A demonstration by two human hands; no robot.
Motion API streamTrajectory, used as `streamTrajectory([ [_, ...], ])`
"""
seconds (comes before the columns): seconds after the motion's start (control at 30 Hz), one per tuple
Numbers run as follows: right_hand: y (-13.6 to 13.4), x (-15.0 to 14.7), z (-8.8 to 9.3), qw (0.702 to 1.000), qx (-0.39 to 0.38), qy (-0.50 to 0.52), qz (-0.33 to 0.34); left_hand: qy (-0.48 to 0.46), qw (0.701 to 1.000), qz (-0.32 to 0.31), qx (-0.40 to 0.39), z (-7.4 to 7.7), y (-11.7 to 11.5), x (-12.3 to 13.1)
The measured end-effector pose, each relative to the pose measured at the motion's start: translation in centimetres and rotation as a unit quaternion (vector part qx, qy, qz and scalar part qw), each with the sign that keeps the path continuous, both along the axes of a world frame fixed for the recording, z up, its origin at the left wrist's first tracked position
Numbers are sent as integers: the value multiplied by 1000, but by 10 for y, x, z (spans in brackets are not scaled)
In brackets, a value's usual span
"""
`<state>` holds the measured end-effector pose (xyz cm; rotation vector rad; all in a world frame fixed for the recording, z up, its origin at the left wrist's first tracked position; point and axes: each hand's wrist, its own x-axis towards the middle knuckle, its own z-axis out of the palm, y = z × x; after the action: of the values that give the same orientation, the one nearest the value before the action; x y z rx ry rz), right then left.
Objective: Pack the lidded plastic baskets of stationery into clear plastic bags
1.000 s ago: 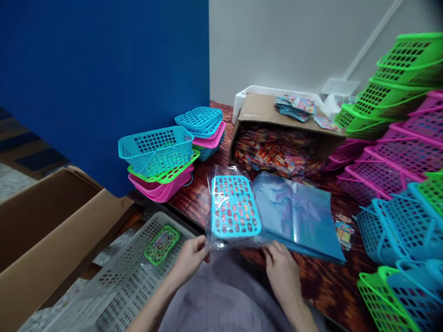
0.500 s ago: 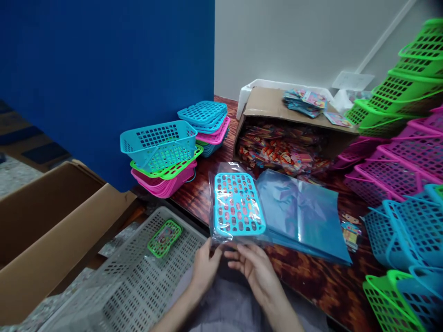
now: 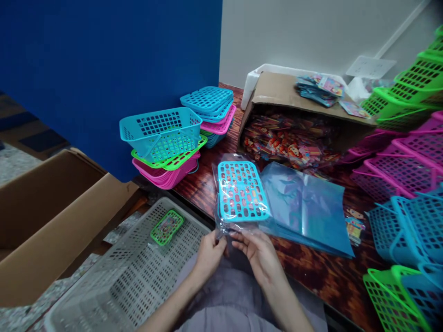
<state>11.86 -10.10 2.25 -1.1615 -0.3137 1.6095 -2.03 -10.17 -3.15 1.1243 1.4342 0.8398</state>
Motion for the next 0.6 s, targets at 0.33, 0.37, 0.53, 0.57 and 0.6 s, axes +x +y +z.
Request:
streamTrajectory([
  [0.33,-9,10,-4,999,-17,-14,27,-42,989,-141,0,-2,1,-30],
  [0.37,-14,15,-5,999,-19,-23,37,-6,982,-188,6,5,8,-43],
  [0.53,-26,26,-16,997,-19,-45,53,222,959,-83,153,66,76,-72],
  [0.57,-25,23,-17,998,-22,-35,43,243,946,-48,209,79,97,-66],
  [0.6,-23,19,-18,999,-24,-24,29,253,930,-26,266,89,120,-58],
])
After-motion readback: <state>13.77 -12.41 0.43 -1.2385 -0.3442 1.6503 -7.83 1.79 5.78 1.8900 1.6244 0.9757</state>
